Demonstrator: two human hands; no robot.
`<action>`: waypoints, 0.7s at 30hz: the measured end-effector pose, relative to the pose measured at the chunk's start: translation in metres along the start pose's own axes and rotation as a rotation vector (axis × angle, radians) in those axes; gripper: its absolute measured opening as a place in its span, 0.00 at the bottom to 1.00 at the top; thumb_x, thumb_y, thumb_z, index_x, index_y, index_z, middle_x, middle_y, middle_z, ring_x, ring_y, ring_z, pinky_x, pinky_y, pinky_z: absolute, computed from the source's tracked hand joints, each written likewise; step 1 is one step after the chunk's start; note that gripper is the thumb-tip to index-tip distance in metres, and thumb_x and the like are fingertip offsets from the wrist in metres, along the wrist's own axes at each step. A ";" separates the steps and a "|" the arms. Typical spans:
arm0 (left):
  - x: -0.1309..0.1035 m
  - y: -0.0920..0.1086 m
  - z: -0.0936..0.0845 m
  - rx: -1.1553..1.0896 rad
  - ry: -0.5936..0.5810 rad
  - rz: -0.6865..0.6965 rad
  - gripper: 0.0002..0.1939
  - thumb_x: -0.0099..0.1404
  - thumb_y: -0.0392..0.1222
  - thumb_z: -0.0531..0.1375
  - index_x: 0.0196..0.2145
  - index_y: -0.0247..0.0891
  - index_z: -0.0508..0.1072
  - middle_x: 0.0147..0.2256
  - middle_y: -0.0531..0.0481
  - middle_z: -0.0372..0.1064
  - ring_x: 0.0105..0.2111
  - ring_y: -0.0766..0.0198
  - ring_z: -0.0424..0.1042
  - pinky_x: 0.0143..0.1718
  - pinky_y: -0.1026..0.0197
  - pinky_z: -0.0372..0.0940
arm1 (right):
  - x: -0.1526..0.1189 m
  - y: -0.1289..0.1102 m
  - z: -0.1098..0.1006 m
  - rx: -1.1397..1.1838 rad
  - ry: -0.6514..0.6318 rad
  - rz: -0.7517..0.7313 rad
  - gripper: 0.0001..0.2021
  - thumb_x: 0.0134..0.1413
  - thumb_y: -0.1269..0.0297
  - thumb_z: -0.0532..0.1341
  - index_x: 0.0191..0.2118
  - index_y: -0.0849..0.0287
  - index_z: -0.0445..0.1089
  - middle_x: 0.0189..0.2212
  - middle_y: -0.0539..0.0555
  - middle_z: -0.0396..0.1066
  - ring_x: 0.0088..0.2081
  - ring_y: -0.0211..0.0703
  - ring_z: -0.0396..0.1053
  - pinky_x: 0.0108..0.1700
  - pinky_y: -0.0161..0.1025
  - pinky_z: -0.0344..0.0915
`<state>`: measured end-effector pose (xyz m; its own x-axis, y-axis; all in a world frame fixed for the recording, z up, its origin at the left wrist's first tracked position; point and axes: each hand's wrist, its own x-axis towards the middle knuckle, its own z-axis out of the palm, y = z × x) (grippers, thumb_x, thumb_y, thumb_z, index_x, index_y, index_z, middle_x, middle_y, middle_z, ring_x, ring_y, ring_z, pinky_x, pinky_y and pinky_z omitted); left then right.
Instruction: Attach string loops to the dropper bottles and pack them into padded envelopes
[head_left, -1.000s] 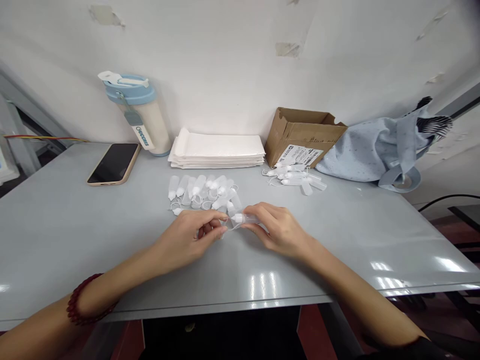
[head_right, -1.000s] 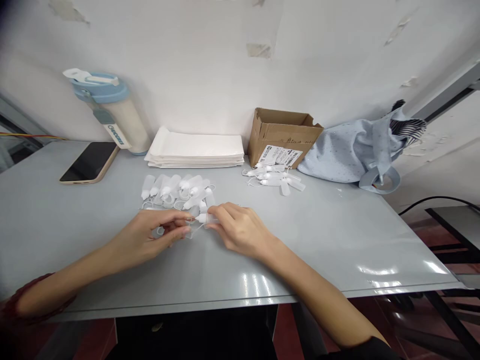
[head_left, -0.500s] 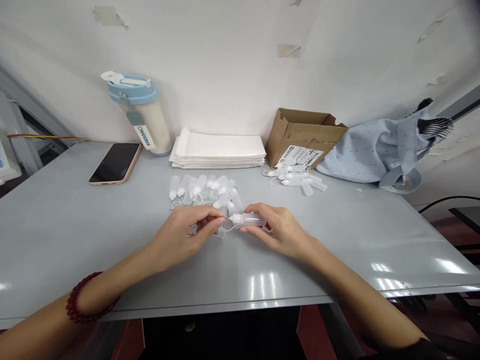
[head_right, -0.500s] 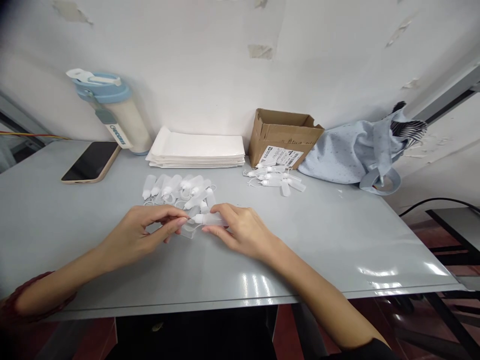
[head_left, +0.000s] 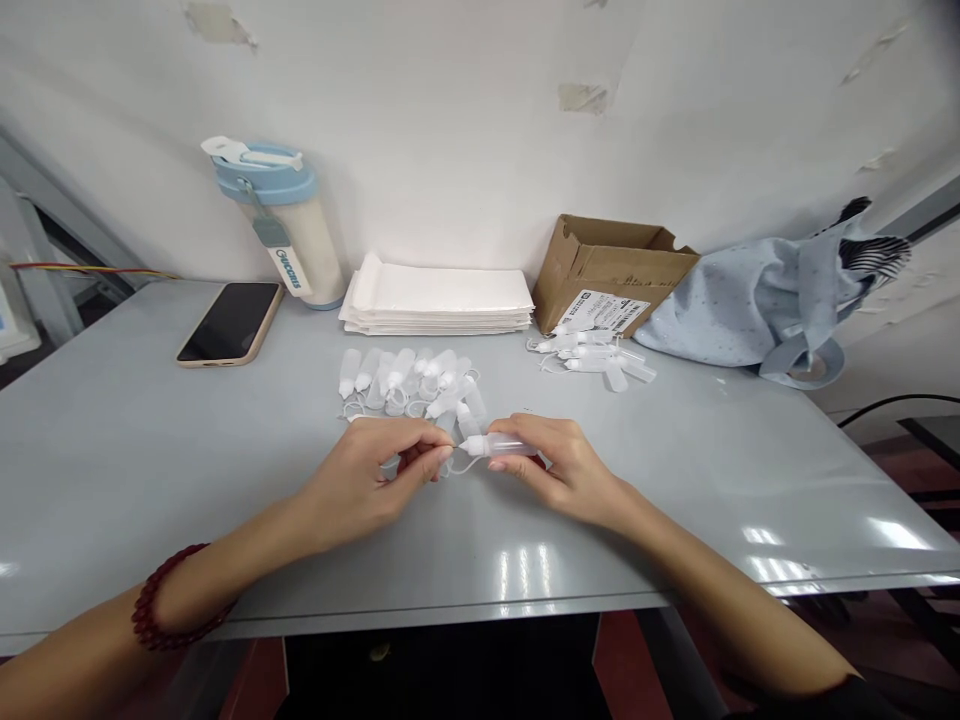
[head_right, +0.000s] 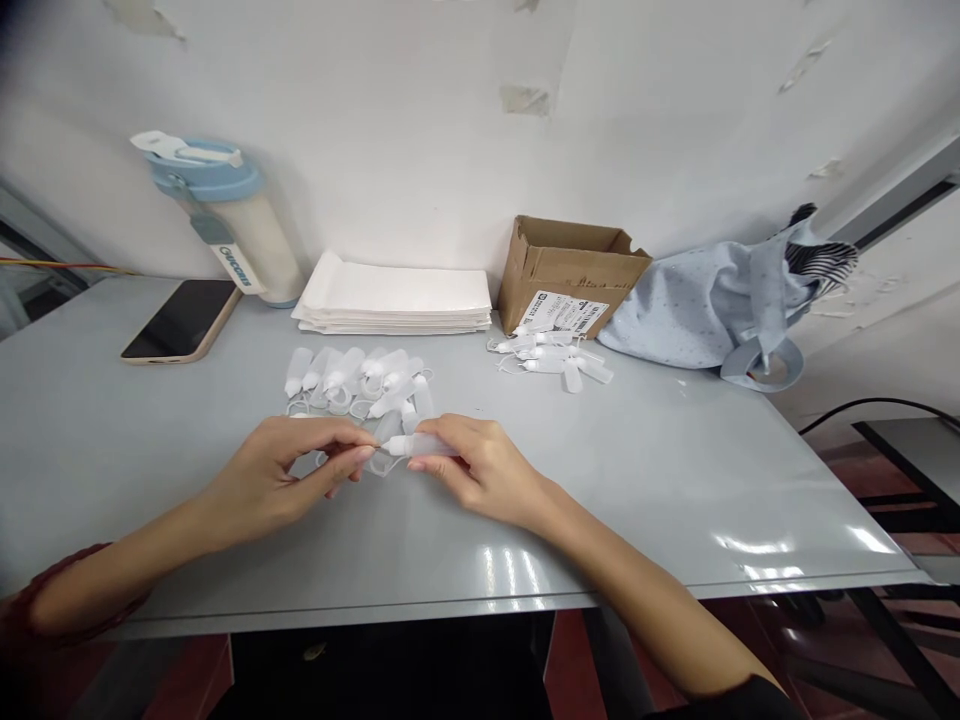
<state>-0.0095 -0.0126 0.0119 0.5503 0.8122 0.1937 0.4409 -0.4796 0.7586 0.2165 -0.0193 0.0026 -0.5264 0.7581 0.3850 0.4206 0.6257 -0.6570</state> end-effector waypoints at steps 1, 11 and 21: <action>0.000 0.000 0.000 -0.001 0.000 0.001 0.10 0.66 0.40 0.53 0.31 0.36 0.72 0.22 0.55 0.67 0.21 0.71 0.64 0.24 0.69 0.59 | 0.000 0.000 0.000 -0.001 -0.001 -0.002 0.09 0.60 0.62 0.56 0.41 0.61 0.69 0.31 0.53 0.72 0.27 0.36 0.65 0.30 0.33 0.62; -0.001 0.002 -0.001 -0.009 -0.031 -0.003 0.09 0.65 0.38 0.53 0.30 0.36 0.72 0.22 0.55 0.67 0.21 0.71 0.64 0.23 0.69 0.58 | -0.001 0.002 0.003 -0.043 -0.002 -0.038 0.10 0.62 0.61 0.55 0.42 0.61 0.67 0.32 0.54 0.72 0.29 0.37 0.66 0.32 0.34 0.63; 0.000 0.002 0.000 -0.002 -0.032 -0.011 0.09 0.65 0.39 0.53 0.30 0.37 0.71 0.22 0.55 0.67 0.22 0.70 0.64 0.23 0.69 0.58 | -0.002 0.003 0.005 -0.061 -0.003 -0.055 0.09 0.62 0.62 0.54 0.43 0.61 0.67 0.31 0.54 0.71 0.29 0.37 0.66 0.31 0.34 0.63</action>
<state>-0.0087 -0.0136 0.0132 0.5680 0.8062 0.1657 0.4456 -0.4705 0.7617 0.2150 -0.0196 -0.0028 -0.5523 0.7218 0.4171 0.4352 0.6764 -0.5942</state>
